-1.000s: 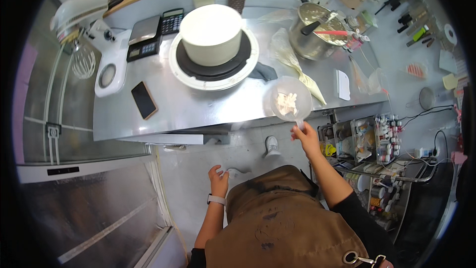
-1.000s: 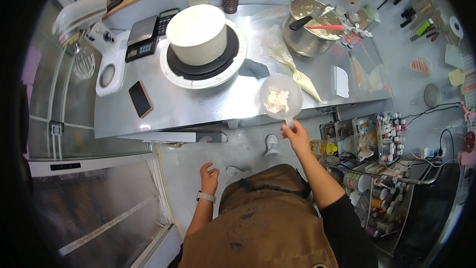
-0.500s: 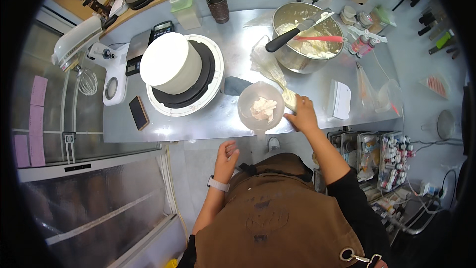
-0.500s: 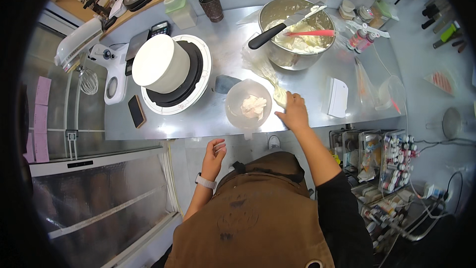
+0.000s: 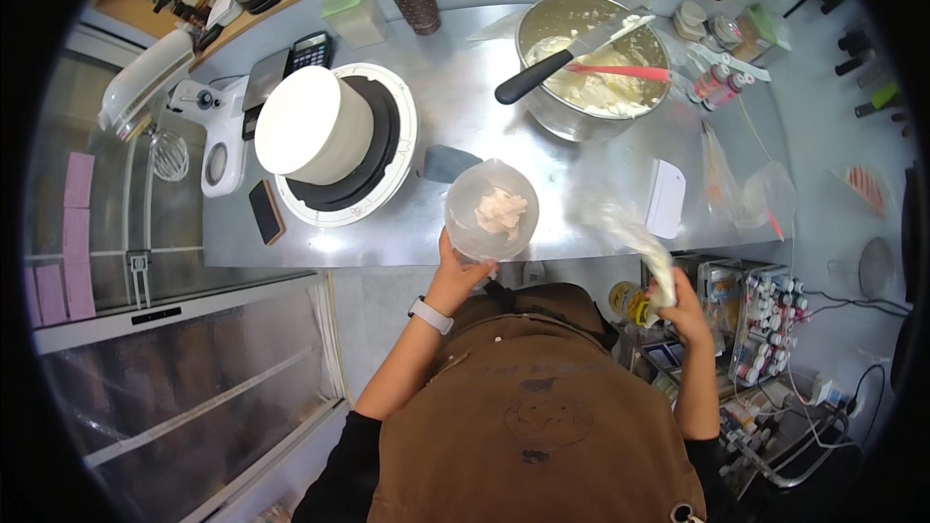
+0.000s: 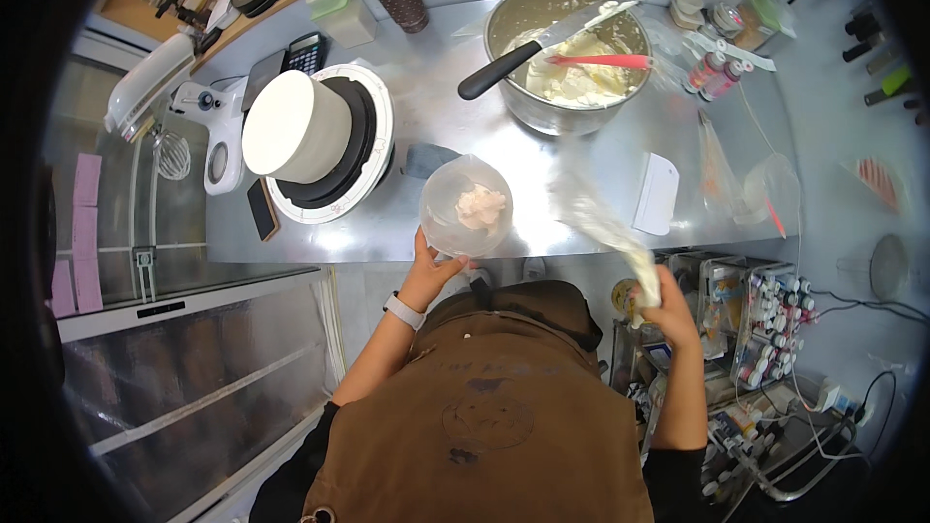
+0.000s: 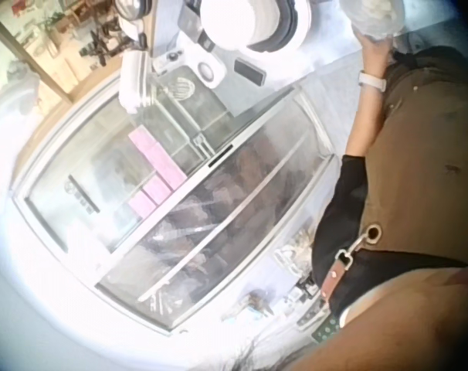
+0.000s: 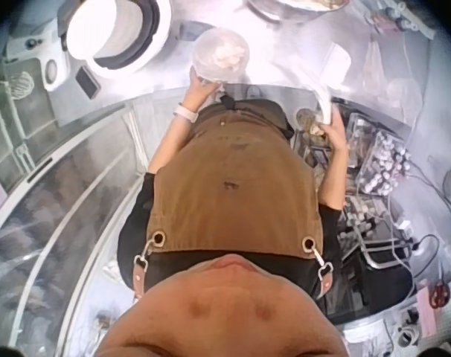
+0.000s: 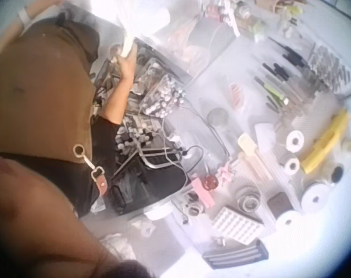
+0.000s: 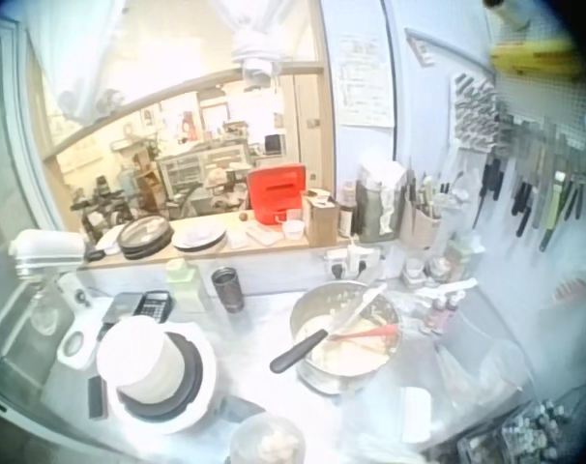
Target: The person scoops white frosting from a metal bowl into a plastic container, then adds pink food coloring and mixes it with a spatula. The person handles a piping bag and a small container of frosting during the process.
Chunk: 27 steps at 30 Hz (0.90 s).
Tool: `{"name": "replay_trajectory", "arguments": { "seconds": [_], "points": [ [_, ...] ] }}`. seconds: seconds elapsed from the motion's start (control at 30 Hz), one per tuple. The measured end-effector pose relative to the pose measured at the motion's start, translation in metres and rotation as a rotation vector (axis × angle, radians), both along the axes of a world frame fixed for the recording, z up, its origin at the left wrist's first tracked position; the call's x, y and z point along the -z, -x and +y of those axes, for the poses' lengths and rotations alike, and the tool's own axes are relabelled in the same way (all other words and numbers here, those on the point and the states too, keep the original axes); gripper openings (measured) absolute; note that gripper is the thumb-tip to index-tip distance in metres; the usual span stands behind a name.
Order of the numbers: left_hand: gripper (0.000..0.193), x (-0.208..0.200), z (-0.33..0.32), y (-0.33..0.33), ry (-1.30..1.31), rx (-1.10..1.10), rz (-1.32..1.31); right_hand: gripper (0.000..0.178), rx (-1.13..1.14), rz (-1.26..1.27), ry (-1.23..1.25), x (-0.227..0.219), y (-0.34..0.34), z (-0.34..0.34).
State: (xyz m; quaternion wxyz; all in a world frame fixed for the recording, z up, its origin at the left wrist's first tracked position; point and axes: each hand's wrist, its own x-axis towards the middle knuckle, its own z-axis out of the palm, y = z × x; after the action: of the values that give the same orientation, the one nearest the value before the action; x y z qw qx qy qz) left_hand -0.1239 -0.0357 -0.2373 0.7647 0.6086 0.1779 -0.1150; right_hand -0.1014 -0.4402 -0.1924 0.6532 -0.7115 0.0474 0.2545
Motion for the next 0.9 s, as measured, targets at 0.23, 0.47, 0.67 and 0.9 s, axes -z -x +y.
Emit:
{"name": "replay_trajectory", "arguments": {
  "seconds": [0.23,0.47,0.67,0.9],
  "points": [
    [0.098,-0.019,-0.003,-0.036,-0.125,0.403,0.054,0.058,0.416,-0.368,-0.963,-0.049,0.025,0.04],
    [0.091,-0.024,-0.051,-0.083,-0.168,0.772,-0.034,0.034,0.297,-0.579,-0.523,-0.046,-0.047,0.105],
    [0.078,-0.013,-0.069,-0.084,-0.318,0.744,-0.137,0.047,0.458,-0.525,-0.285,-0.016,-0.068,0.133],
    [0.077,-0.006,-0.076,-0.084,-0.386,0.693,-0.198,0.046,0.626,-0.715,0.151,-0.01,-0.087,0.128]
  ]
}}
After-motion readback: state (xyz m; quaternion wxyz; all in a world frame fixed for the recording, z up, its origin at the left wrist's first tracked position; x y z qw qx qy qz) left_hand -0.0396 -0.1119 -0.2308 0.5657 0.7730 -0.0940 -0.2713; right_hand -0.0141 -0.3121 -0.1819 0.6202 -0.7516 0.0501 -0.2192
